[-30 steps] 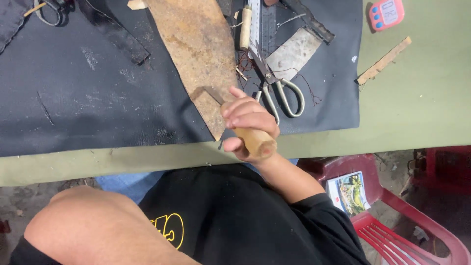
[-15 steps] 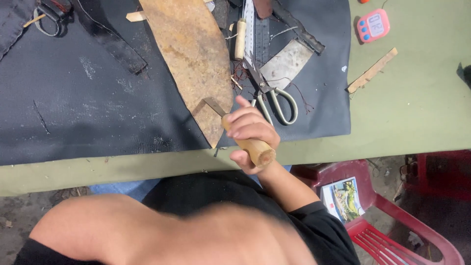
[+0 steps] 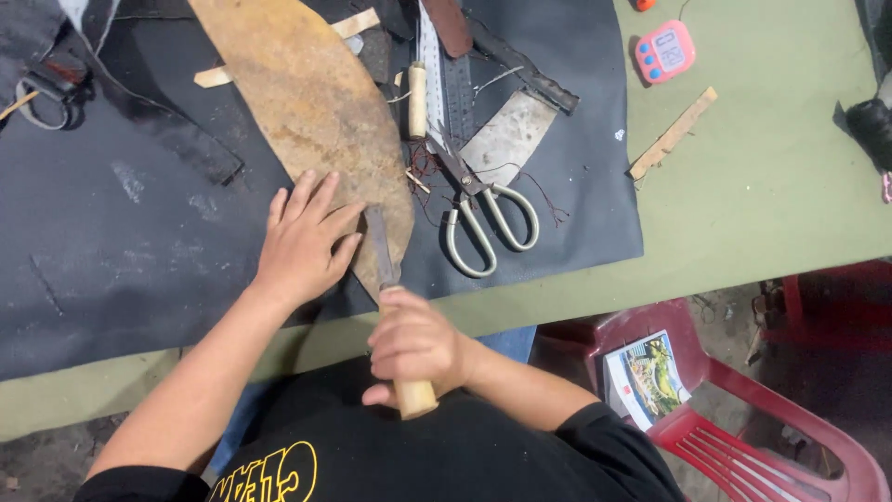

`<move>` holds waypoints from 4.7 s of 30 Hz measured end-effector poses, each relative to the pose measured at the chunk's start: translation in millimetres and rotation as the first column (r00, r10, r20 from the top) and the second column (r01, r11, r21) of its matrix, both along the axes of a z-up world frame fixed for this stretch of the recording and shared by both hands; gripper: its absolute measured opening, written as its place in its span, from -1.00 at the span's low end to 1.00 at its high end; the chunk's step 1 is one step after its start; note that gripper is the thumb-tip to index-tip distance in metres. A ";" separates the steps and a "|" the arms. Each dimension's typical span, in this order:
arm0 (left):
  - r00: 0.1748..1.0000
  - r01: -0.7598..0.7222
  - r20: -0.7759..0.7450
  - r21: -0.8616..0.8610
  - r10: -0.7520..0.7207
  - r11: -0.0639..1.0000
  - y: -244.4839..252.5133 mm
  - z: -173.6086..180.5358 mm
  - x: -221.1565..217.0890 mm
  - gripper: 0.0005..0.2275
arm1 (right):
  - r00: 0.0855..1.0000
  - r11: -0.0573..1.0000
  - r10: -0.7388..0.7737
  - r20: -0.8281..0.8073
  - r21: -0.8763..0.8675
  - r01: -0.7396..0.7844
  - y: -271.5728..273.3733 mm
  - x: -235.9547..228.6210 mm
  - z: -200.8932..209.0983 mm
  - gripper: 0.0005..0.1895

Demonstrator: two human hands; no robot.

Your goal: The person is using a metal file to scrape and thin the surface of a piece of leather on a workshop table.

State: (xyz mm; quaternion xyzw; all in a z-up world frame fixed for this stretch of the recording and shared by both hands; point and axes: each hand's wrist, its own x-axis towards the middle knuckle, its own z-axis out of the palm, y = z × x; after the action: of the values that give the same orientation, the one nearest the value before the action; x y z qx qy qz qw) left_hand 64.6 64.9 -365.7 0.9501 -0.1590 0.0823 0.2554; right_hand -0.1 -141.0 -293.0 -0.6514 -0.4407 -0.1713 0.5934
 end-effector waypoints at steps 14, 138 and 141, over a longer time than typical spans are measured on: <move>0.999 -0.005 -0.048 0.153 0.013 0.988 -1.1 -17.4 -3.5 -0.53 | 0.995 0.999 0.035 0.095 0.027 -0.038 -7.7 1.3 -9.8 -0.77; 0.949 0.029 0.316 -0.020 -0.021 0.999 -11.6 -29.1 -126.1 -0.65 | 0.982 0.979 -0.189 -0.029 -0.085 0.186 -4.9 -27.3 -28.2 -0.68; 0.949 0.002 0.315 -0.015 0.003 1.000 -14.0 -26.2 -126.2 -0.67 | 0.983 0.980 -0.182 -0.037 -0.083 0.178 -4.2 -24.1 -38.5 -0.68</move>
State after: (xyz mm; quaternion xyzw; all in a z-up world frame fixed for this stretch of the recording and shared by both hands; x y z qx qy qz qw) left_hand -61.7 50.9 -391.9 0.9228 -0.1971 0.2341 0.2342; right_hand -24.2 -145.2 -331.4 -0.7153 -0.3732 -0.1921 0.5587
